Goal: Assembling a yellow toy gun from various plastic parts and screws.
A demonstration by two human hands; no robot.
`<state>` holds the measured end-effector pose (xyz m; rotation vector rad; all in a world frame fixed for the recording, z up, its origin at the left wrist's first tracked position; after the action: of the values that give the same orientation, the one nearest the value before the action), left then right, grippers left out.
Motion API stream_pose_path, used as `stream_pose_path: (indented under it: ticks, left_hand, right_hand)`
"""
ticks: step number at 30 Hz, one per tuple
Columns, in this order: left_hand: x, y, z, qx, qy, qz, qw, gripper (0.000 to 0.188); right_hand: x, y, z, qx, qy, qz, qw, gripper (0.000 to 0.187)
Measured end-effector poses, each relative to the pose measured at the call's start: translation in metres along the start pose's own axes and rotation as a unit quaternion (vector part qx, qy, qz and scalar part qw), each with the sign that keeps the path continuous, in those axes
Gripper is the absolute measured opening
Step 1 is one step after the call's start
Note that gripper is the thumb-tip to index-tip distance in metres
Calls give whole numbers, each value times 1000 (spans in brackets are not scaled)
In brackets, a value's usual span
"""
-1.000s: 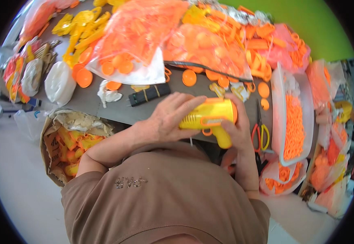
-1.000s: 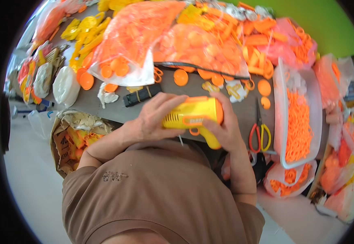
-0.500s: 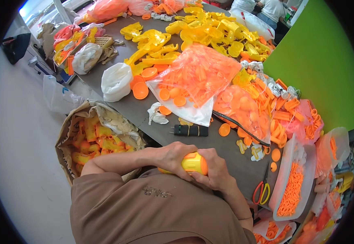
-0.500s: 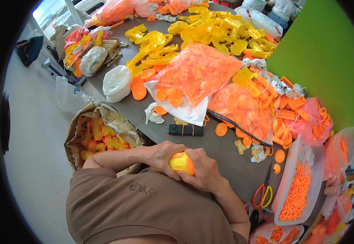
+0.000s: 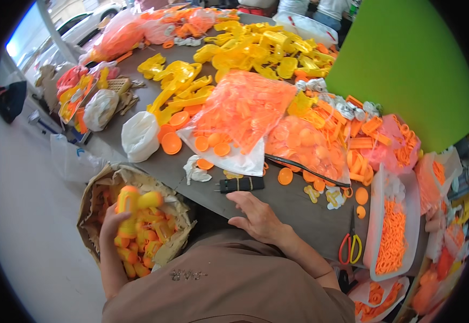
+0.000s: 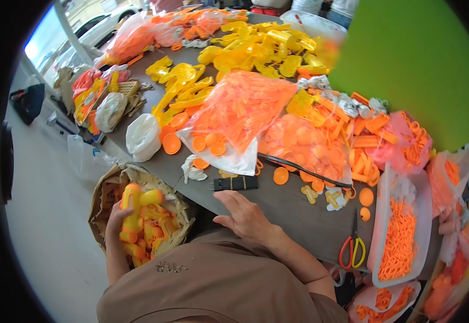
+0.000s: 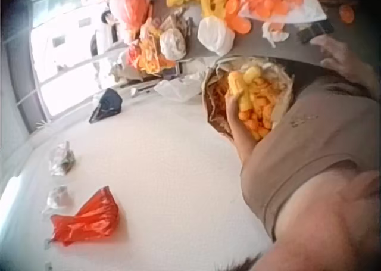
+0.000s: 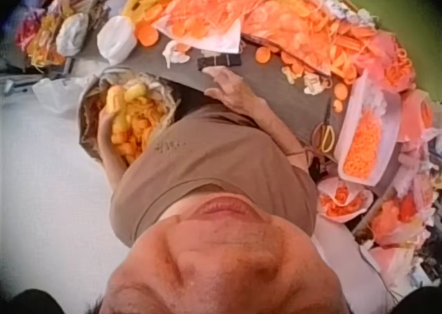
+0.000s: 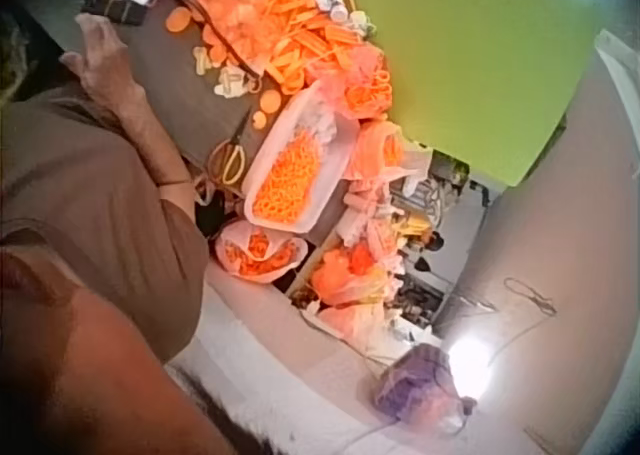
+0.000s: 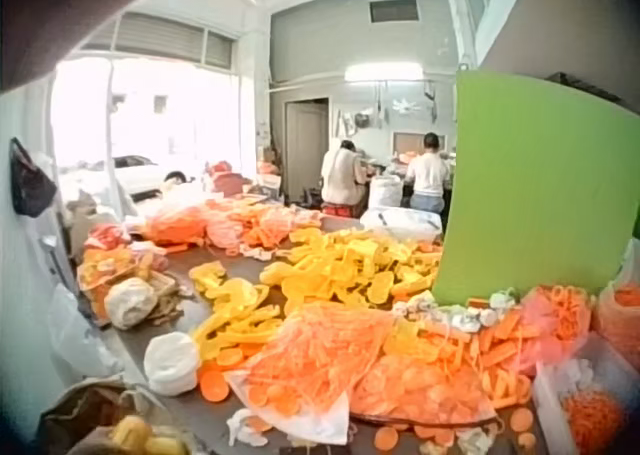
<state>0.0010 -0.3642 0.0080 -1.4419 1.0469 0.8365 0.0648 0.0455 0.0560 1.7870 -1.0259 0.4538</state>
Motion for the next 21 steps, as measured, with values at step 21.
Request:
stream_pose_path:
  ticks: [21]
  left_hand:
    - [174,95,-26,-138,640,435,618,46]
  right_hand:
    - [-24,-92,-13,-170,-89,138,972,21]
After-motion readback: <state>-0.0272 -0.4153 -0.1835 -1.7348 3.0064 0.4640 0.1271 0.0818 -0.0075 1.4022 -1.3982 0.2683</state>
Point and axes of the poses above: each hand's wrist, its own y-axis towards the middle knuckle, its own z-axis out of the palm, x = y × z, the point moved 3 cm from there along y, towards the middle knuckle, and after that the axes turned 10 degrees about -x, right-handed, at the moved point
